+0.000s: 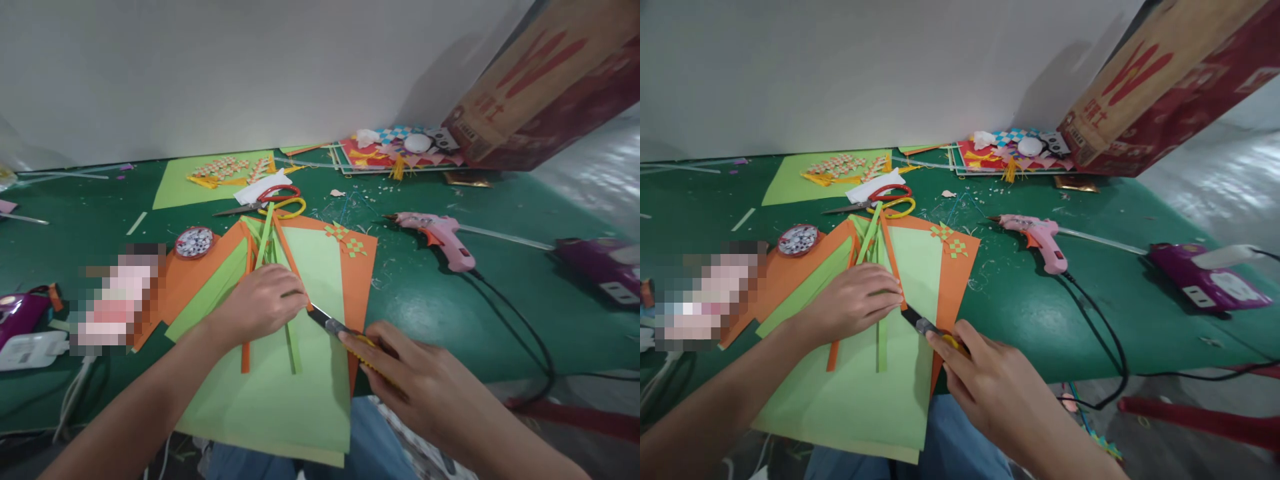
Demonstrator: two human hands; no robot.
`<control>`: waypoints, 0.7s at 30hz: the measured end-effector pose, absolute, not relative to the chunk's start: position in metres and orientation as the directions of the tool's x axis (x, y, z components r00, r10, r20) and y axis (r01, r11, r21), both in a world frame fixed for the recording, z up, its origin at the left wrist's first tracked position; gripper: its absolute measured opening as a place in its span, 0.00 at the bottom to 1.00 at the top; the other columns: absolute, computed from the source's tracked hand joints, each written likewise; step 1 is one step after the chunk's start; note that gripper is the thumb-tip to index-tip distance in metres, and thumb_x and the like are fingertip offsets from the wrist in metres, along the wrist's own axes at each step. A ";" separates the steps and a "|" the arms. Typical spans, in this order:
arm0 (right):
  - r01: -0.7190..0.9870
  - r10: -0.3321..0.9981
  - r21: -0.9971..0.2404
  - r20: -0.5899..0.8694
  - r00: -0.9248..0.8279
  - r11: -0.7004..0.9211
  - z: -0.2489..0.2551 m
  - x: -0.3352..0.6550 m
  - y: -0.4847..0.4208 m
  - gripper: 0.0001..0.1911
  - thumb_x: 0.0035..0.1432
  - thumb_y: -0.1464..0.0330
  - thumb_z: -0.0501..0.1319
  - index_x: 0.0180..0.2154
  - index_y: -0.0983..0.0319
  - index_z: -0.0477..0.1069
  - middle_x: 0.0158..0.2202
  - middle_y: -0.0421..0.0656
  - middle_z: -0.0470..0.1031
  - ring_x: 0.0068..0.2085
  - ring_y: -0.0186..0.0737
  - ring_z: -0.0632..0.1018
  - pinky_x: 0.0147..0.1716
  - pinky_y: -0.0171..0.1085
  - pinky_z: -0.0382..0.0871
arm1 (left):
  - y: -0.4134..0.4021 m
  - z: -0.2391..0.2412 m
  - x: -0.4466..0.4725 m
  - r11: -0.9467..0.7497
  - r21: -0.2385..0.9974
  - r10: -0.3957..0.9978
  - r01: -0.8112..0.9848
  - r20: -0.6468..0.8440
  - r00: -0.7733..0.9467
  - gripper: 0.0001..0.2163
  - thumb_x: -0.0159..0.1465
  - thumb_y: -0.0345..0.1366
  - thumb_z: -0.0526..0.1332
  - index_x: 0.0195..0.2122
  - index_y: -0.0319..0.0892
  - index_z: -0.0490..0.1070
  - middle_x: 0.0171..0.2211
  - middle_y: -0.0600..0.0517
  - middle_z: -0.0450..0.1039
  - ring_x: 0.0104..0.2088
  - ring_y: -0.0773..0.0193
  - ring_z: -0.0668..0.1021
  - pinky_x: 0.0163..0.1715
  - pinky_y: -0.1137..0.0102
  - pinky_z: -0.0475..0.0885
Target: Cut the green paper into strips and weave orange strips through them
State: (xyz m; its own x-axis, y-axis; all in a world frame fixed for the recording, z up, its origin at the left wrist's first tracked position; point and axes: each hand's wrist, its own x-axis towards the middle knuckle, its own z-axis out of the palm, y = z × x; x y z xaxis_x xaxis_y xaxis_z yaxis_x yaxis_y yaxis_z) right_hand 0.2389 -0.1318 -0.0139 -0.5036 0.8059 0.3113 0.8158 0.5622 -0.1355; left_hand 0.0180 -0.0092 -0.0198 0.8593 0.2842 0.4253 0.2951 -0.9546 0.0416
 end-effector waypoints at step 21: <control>0.840 0.812 -0.090 0.330 -0.481 0.535 -0.014 0.234 -0.131 0.19 0.61 0.75 0.46 0.46 0.65 0.73 0.31 0.44 0.72 0.19 0.29 0.69 0.16 0.31 0.63 | -0.011 -0.016 0.017 -0.962 0.059 0.268 0.267 0.401 0.876 0.09 0.66 0.30 0.55 0.33 0.40 0.75 0.35 0.51 0.80 0.39 0.63 0.78 0.47 0.63 0.72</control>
State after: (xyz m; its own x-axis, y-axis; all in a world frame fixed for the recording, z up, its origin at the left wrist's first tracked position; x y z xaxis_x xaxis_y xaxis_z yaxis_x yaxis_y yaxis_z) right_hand 0.2341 -0.1311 -0.0143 -0.4815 0.8121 0.3297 0.8403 0.5346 -0.0896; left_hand 0.0171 -0.0112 -0.0159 0.8760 0.2678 0.4011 0.2669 -0.9619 0.0593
